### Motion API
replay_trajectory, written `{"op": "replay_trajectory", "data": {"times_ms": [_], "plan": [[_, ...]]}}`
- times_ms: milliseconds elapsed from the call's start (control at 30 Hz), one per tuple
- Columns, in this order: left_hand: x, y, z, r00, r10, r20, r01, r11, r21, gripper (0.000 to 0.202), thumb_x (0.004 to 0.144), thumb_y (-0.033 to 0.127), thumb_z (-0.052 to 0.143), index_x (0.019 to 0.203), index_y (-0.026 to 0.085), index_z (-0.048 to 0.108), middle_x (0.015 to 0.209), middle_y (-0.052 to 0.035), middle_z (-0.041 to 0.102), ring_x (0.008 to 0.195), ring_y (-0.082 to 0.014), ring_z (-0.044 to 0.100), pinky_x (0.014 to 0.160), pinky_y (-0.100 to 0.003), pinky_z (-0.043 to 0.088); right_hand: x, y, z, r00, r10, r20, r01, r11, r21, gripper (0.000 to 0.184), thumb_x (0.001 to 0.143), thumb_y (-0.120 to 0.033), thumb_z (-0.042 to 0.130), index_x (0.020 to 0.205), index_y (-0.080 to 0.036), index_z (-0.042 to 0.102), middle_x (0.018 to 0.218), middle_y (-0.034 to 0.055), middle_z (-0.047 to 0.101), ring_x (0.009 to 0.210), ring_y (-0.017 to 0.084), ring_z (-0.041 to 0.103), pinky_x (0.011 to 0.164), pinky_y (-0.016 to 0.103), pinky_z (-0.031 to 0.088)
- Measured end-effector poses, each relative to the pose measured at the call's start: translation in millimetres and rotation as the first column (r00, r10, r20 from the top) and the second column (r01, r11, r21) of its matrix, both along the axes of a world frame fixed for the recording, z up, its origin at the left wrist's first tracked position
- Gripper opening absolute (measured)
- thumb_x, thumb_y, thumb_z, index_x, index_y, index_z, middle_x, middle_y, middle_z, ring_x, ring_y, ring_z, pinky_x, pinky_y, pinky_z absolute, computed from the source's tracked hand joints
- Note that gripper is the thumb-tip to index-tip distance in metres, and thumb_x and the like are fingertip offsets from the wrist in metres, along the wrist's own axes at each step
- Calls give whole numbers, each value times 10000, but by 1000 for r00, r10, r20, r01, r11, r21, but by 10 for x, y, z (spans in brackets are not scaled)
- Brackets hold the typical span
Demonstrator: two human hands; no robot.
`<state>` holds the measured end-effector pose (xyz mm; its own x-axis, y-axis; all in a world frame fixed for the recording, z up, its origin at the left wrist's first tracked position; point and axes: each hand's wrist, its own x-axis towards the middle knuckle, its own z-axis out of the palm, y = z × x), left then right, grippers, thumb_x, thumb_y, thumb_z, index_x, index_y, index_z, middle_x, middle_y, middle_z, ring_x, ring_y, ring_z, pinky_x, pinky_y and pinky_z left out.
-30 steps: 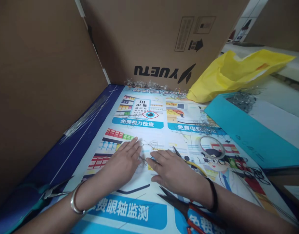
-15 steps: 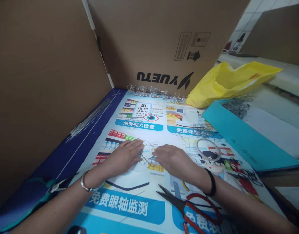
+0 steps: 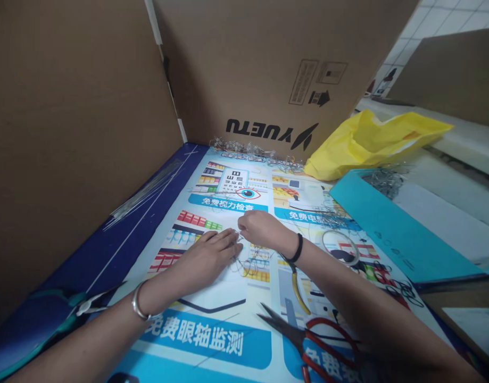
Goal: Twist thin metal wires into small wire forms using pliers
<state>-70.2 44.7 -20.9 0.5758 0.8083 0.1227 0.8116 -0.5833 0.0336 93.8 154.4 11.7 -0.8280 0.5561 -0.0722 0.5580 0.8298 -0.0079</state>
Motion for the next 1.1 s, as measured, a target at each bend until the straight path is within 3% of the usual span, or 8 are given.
{"op": "replay_trajectory", "data": {"times_ms": [267, 700, 1100], "plan": [[22, 4, 0, 1000, -8, 29, 7, 1000, 24, 358, 872, 135, 410, 1208, 202, 515, 1325, -96, 493, 1257, -240, 398, 976, -413, 344, -13, -85, -23, 998, -61, 21, 60, 997, 42, 185, 831, -133, 433, 875, -133, 613, 888, 113, 624, 845, 214, 590, 682, 284, 397], [36, 17, 15, 1000, -3, 29, 3, 1000, 23, 343, 882, 134, 397, 1191, 193, 534, 1315, -106, 504, 1238, -255, 422, 955, -435, 375, -75, -204, -120, 980, -193, -38, 196, 975, 102, 162, 802, -102, 452, 897, -112, 582, 866, 145, 613, 832, 249, 579, 661, 312, 429], [48, 19, 8, 998, -1, 67, 0, 1000, 23, 333, 880, 140, 399, 1174, 197, 545, 1300, -100, 521, 1235, -247, 430, 954, -429, 380, -79, -154, -168, 961, -267, -75, 269, 963, 27, 186, 797, -98, 449, 931, -101, 578, 925, 160, 616, 863, 239, 583, 685, 301, 419]]}}
